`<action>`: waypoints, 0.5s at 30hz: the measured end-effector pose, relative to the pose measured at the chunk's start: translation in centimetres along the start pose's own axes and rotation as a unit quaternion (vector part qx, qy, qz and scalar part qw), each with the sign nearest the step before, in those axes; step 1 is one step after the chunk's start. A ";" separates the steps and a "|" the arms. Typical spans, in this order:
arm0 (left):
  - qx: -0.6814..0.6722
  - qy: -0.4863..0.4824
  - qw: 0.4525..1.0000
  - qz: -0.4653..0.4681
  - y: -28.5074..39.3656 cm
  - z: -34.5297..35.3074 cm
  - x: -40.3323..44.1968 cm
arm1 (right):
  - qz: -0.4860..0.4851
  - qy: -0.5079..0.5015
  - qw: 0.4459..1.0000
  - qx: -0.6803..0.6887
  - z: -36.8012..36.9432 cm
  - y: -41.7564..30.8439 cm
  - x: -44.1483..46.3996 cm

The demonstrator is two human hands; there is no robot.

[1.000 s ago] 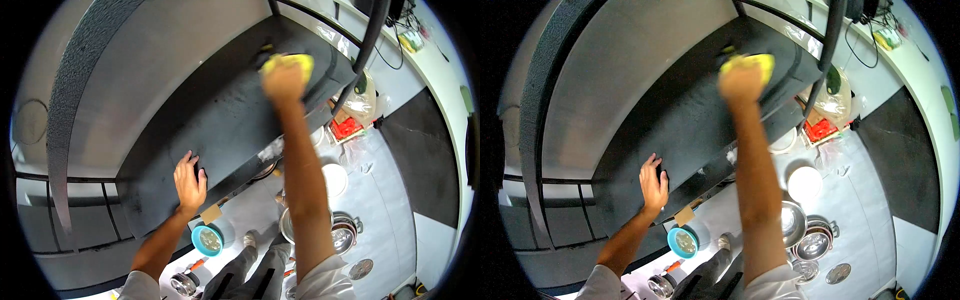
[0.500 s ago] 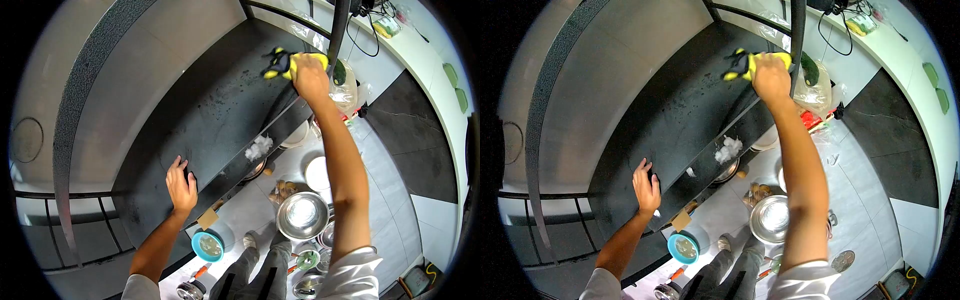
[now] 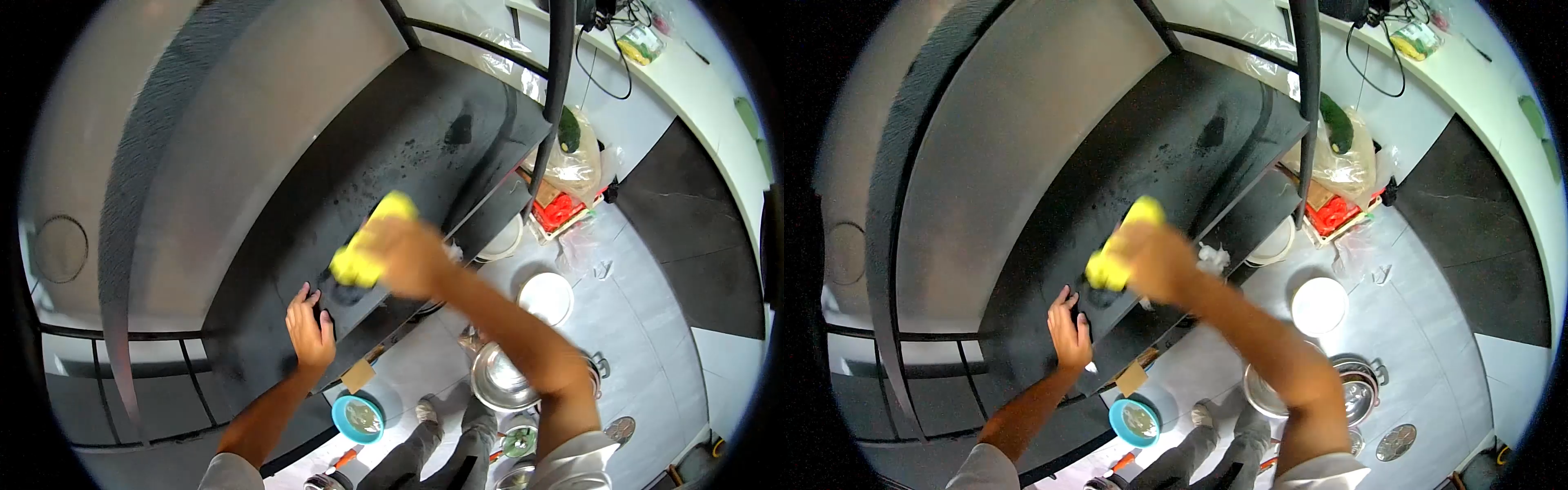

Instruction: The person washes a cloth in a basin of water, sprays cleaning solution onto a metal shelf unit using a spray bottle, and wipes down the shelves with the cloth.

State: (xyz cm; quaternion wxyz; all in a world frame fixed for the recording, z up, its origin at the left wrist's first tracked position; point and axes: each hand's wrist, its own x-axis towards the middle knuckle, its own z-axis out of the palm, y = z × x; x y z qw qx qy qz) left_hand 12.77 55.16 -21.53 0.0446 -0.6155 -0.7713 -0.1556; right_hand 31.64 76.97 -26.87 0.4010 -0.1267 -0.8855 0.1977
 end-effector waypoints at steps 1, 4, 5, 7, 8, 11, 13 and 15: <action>0.002 -0.003 1.000 -0.004 0.0 0.0 0.0 | -0.014 0.025 0.996 -0.079 -2.1 4.3 0.8; 0.006 -0.007 1.000 -0.008 -0.4 0.5 0.0 | 0.244 -0.021 0.934 -0.259 -8.3 12.1 4.8; 0.016 -0.012 1.000 -0.012 -0.5 0.7 0.0 | 0.309 -0.026 0.899 -0.309 -8.4 14.4 6.5; 0.019 -0.020 0.999 -0.020 -0.1 0.7 0.0 | 0.428 -0.035 0.826 -0.366 -7.6 16.9 9.8; 0.019 -0.022 0.999 -0.021 0.0 0.6 0.2 | 0.484 -0.034 0.790 -0.375 -6.7 16.8 12.0; 0.026 -0.026 0.999 -0.019 -0.2 0.7 0.3 | 0.450 -0.199 0.815 -0.306 -3.5 14.7 18.0; 0.033 -0.029 0.999 -0.014 -0.7 0.8 -0.1 | 0.398 -0.182 0.861 -0.258 1.4 11.6 19.6; 0.023 -0.029 0.999 -0.017 -0.6 0.9 -0.1 | 0.292 -0.182 0.900 -0.268 7.0 7.5 19.3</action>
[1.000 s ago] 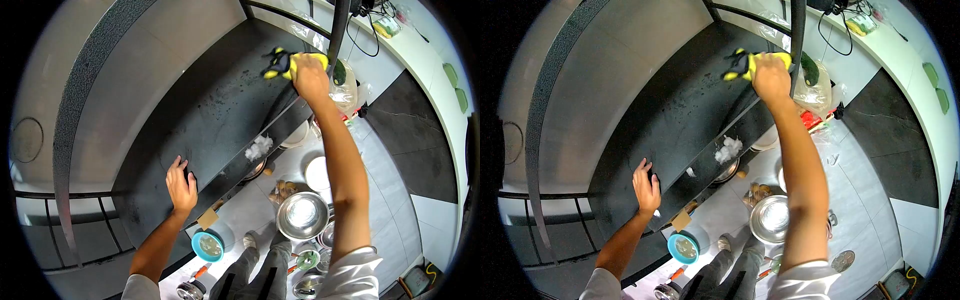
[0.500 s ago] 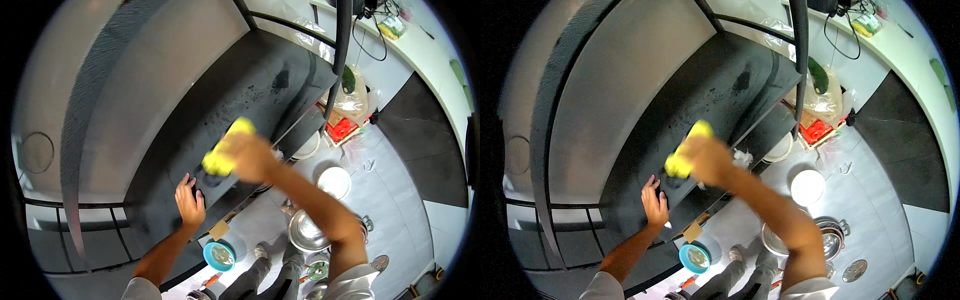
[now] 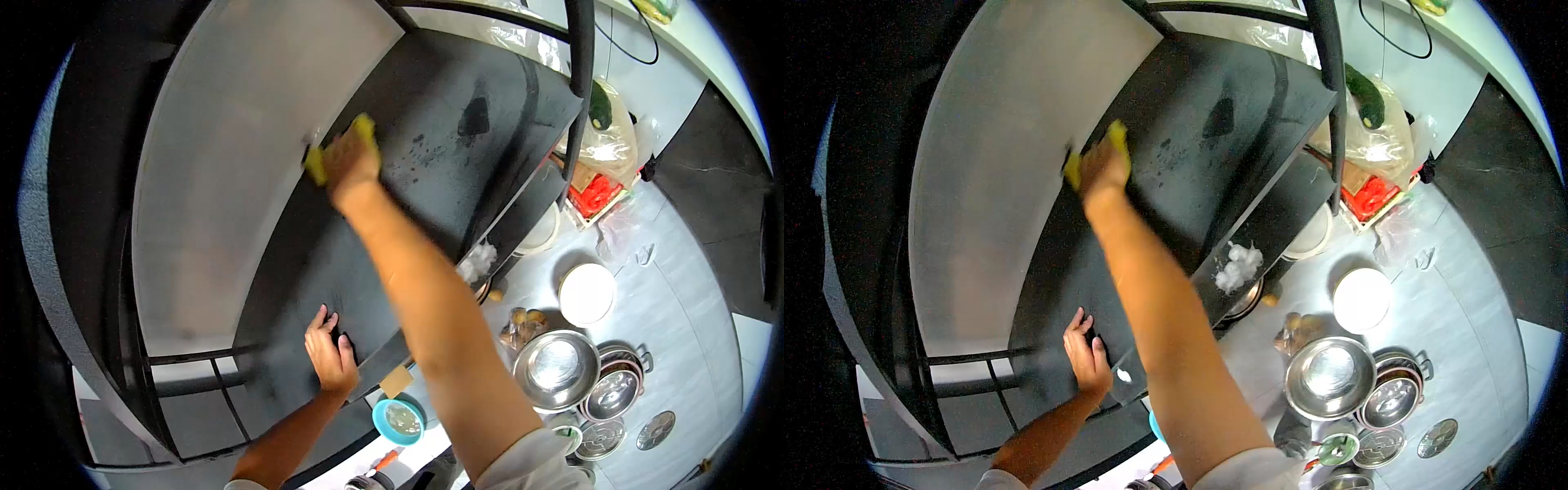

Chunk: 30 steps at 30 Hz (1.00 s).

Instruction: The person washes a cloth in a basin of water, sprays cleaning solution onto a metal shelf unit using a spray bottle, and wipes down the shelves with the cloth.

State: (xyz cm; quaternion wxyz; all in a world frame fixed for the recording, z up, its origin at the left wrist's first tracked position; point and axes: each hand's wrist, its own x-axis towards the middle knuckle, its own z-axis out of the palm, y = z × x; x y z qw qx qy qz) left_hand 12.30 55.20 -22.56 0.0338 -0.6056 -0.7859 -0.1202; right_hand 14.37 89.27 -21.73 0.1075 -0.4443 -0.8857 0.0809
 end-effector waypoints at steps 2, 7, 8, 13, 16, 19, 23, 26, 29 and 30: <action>-0.006 -0.004 1.000 -0.001 0.2 -0.4 0.0 | -0.106 -0.095 0.990 -0.003 -1.1 -3.1 -2.4; -0.008 -0.013 1.000 -0.007 0.4 -0.4 0.3 | -0.261 -0.025 0.958 0.115 1.0 3.4 -4.7; -0.009 -0.019 1.000 -0.016 0.5 -0.5 0.1 | -0.182 -0.115 0.974 0.071 -3.3 7.0 -4.5; -0.020 -0.020 1.000 -0.006 -0.4 -0.1 -0.1 | 0.092 0.114 0.989 0.023 -2.8 20.6 3.6; -0.013 -0.018 1.000 -0.009 -0.5 0.3 -0.1 | 0.212 0.240 0.947 -0.010 -0.5 18.1 7.0; -0.003 -0.016 1.000 -0.003 -0.9 0.3 -0.3 | 0.144 0.040 0.971 0.186 0.6 10.1 11.6; -0.009 -0.004 1.000 0.013 -1.1 0.4 -0.2 | -0.045 0.058 0.980 0.184 3.6 -6.1 4.2; -0.006 -0.002 1.000 0.021 -0.6 0.0 -0.1 | -0.198 -0.027 0.967 0.158 3.6 -10.4 -2.1; -0.007 0.001 1.000 0.026 -1.0 0.2 -0.3 | -0.341 0.109 0.911 0.206 6.4 -6.0 -7.3; -0.005 0.002 1.000 0.026 -0.5 -0.2 -0.2 | -0.284 0.042 0.944 0.163 2.4 -1.8 -8.7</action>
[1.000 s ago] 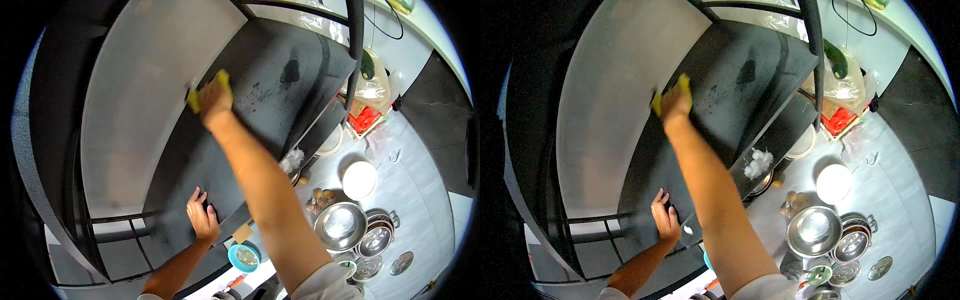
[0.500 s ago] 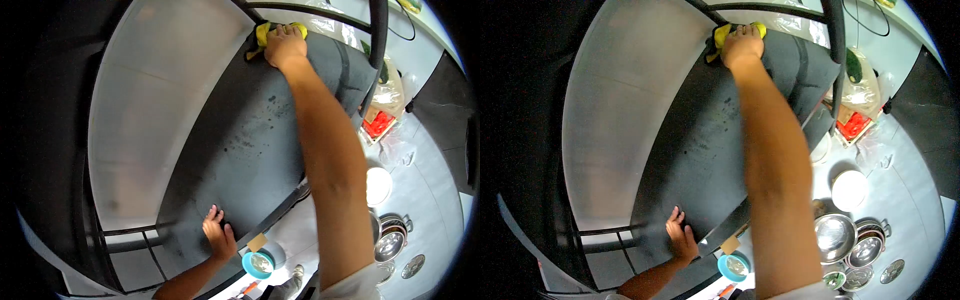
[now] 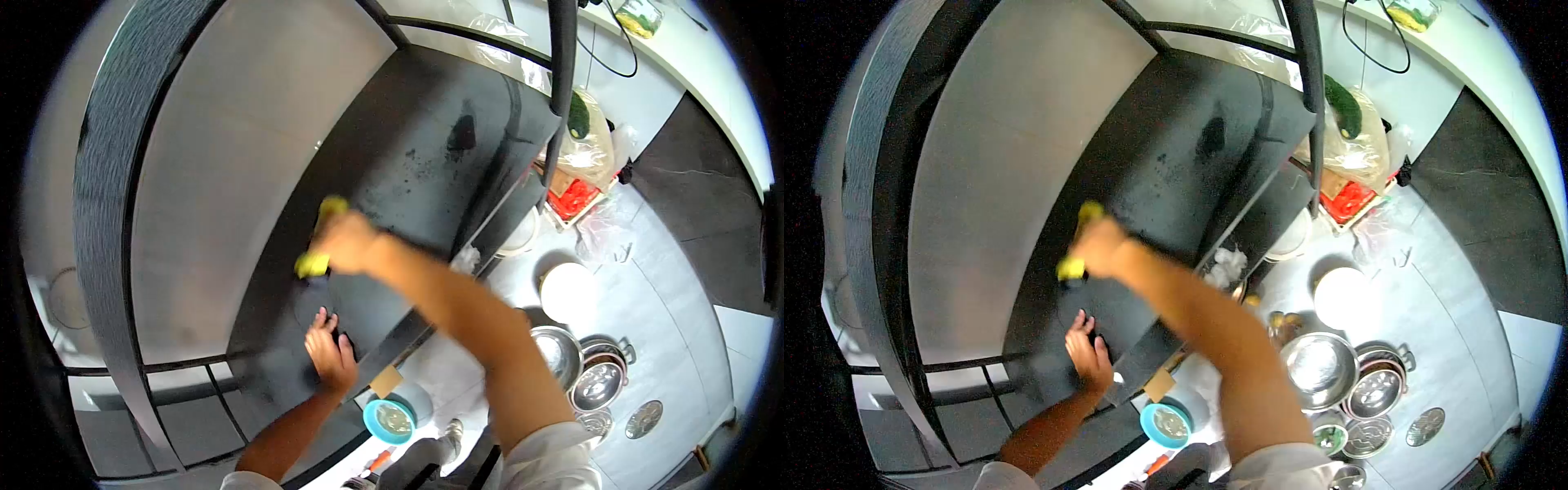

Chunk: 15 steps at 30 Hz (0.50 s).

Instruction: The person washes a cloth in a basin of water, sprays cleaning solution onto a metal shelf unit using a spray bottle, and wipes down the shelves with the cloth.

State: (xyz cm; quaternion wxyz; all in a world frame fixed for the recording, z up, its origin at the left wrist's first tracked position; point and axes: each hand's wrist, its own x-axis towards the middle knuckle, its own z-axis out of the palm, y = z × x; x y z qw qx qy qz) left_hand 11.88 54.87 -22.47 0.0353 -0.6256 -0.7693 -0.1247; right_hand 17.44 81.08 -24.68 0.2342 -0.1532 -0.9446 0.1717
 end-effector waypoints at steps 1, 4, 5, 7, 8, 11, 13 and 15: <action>0.005 0.002 1.000 0.001 0.5 -0.3 0.2 | 0.071 -0.064 0.995 -0.029 -5.8 2.9 -1.8; 0.016 0.006 1.000 0.008 0.4 -0.1 0.2 | 0.278 0.080 0.952 -0.096 -12.8 15.6 -7.8; 0.017 0.008 1.000 0.009 0.3 -0.1 0.1 | 0.345 0.061 0.929 -0.118 -16.1 17.6 -10.2; 0.018 0.004 1.000 0.009 0.3 -0.1 0.1 | 0.339 0.196 0.892 -0.226 -16.0 23.2 -14.0; 0.012 0.010 1.000 0.006 0.5 -0.1 0.1 | 0.247 0.253 0.889 -0.291 -15.9 22.5 -15.1; 0.004 0.020 1.000 0.016 0.6 0.0 0.0 | 0.246 0.330 0.866 -0.284 -12.3 15.5 -14.5; 0.016 0.022 1.000 0.017 0.5 0.2 0.1 | 0.220 0.366 0.870 -0.244 -8.9 11.0 -13.3; 0.017 0.030 0.999 0.023 -0.2 0.5 -0.2 | 0.198 0.359 0.890 -0.200 -5.9 5.4 -12.8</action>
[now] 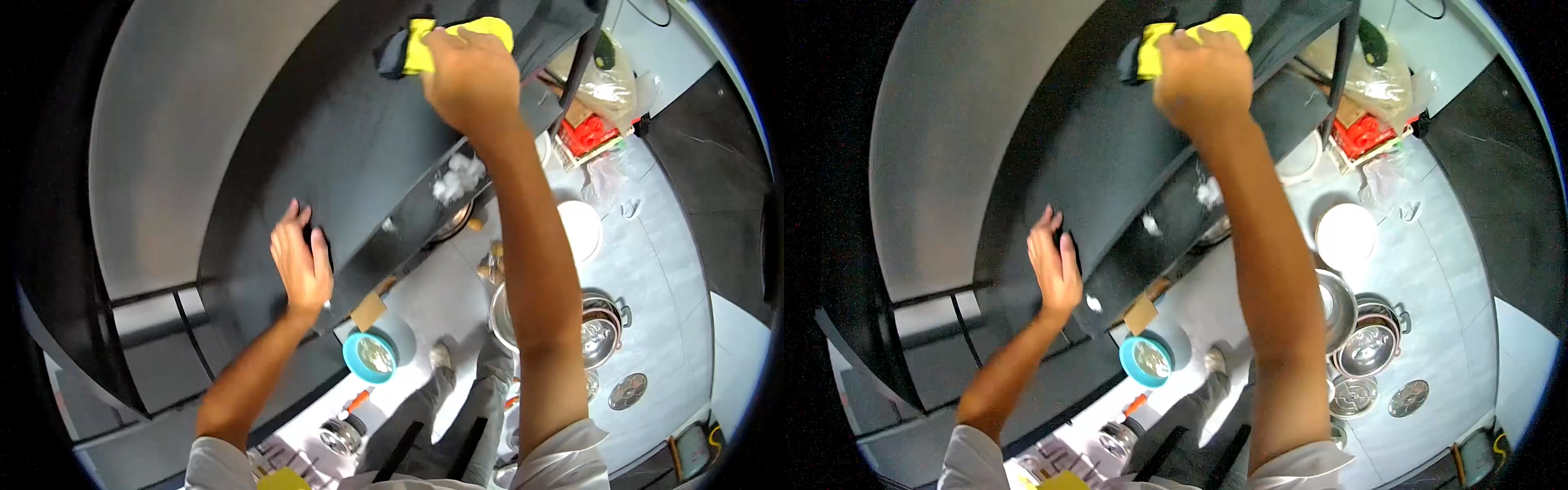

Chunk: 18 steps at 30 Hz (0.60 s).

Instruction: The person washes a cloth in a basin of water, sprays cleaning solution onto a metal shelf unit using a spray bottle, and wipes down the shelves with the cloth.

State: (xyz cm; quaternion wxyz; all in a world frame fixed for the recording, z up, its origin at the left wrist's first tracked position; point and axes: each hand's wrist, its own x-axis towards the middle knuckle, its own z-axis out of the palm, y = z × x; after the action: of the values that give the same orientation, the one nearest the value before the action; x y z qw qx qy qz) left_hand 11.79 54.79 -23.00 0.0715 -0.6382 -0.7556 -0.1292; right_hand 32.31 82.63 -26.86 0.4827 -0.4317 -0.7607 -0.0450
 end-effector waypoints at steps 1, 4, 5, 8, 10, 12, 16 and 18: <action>-0.004 0.008 1.000 -0.002 0.1 0.0 0.0 | 0.005 -0.038 0.998 0.043 -1.1 -2.8 -1.2; -0.023 0.060 0.998 0.002 -0.4 0.5 -0.3 | -0.002 -0.177 0.970 0.169 -3.3 -11.1 -5.2; -0.039 0.063 0.997 -0.035 -1.0 0.9 -0.8 | -0.036 -0.146 0.969 0.195 -3.6 -13.7 -6.7; -0.182 0.094 0.969 -0.136 -1.1 0.5 -1.2 | -0.055 -0.076 0.979 0.182 -2.6 -19.0 -10.2; -0.192 0.196 0.961 -0.044 -1.3 0.2 -1.9 | -0.034 -0.089 0.986 0.140 -4.1 -19.9 -9.9; -0.261 0.244 0.934 -0.015 -0.2 -0.8 -5.2 | -0.050 -0.113 0.986 0.115 -4.4 -20.0 -9.9; -0.392 0.115 0.911 -0.065 1.6 0.1 -21.2 | -0.043 -0.140 0.989 -0.012 -4.0 -21.3 -10.4; -0.454 0.058 0.881 -0.119 1.0 0.9 -30.0 | -0.005 -0.092 0.995 -0.037 -3.5 -22.9 -11.6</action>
State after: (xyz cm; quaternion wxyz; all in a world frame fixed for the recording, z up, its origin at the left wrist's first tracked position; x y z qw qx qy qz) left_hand 18.10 26.86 -31.93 -0.1985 -0.4972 -0.6790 -0.5022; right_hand 20.56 59.51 -26.03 0.3937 -0.4477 -0.8020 -0.0359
